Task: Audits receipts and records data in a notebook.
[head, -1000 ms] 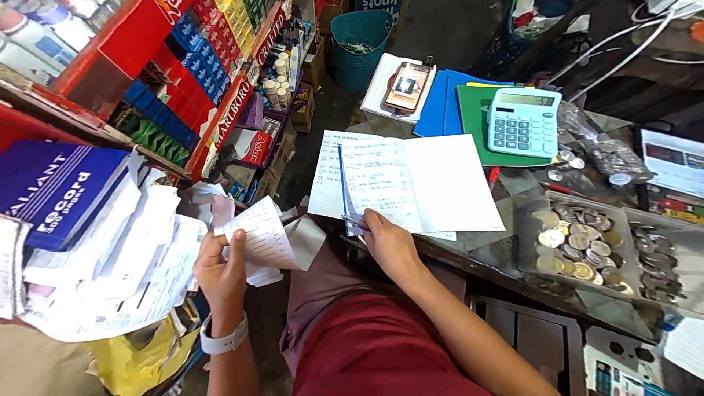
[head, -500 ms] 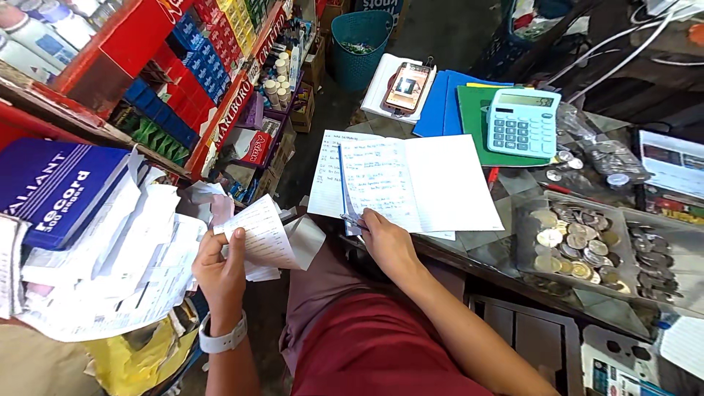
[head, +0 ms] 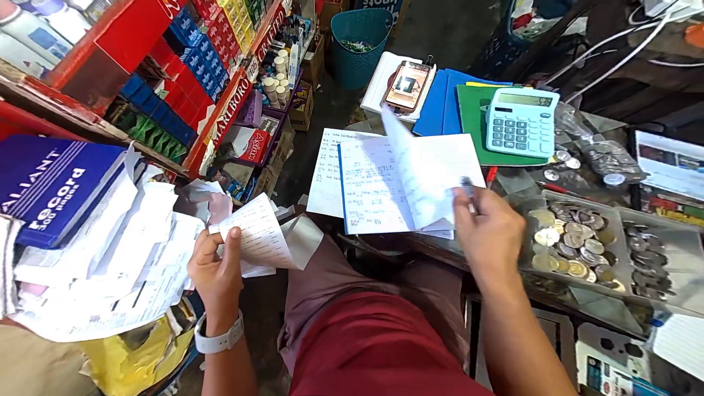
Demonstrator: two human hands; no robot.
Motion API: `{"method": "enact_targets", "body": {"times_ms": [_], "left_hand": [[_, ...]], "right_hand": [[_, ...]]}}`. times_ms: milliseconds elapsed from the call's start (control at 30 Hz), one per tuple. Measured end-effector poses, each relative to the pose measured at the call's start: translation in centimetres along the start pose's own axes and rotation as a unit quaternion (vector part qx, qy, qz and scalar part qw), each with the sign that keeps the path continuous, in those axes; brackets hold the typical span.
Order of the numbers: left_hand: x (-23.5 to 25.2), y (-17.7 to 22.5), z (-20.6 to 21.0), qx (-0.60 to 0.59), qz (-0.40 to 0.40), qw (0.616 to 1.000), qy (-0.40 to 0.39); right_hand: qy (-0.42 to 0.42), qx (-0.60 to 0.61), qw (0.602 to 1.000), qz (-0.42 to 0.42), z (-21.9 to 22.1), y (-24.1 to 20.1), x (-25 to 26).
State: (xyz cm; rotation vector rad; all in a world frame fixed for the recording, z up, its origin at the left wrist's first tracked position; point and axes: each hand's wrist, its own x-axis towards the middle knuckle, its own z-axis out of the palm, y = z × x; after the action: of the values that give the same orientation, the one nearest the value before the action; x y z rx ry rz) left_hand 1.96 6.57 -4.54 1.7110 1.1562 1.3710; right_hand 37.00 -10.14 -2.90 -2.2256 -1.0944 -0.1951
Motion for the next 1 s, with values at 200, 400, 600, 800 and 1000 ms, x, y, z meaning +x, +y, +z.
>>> {"method": "enact_targets", "body": {"times_ms": [200, 400, 600, 800, 1000], "left_hand": [[0.1, 0.1, 0.4, -0.007, 0.005, 1.0, -0.006], [0.2, -0.1, 0.1, 0.003, 0.022, 1.0, -0.007], [0.1, -0.1, -0.1, 0.005, 0.029, 1.0, -0.01], [0.1, 0.0, -0.2, 0.011, 0.025, 1.0, -0.011], [0.0, -0.1, -0.1, 0.013, 0.009, 1.0, -0.011]], "right_hand": [[-0.035, -0.122, 0.983, 0.13, -2.5, 4.8, 0.1], [-0.093, -0.143, 0.96, 0.221, -1.8, 5.8, -0.3], [-0.121, -0.154, 0.949, 0.247, -1.3, 5.8, 0.0], [-0.113, -0.135, 0.95, 0.259, -1.6, 5.7, -0.1], [-0.074, -0.132, 0.964, 0.217, -2.0, 5.2, -0.2]]}}
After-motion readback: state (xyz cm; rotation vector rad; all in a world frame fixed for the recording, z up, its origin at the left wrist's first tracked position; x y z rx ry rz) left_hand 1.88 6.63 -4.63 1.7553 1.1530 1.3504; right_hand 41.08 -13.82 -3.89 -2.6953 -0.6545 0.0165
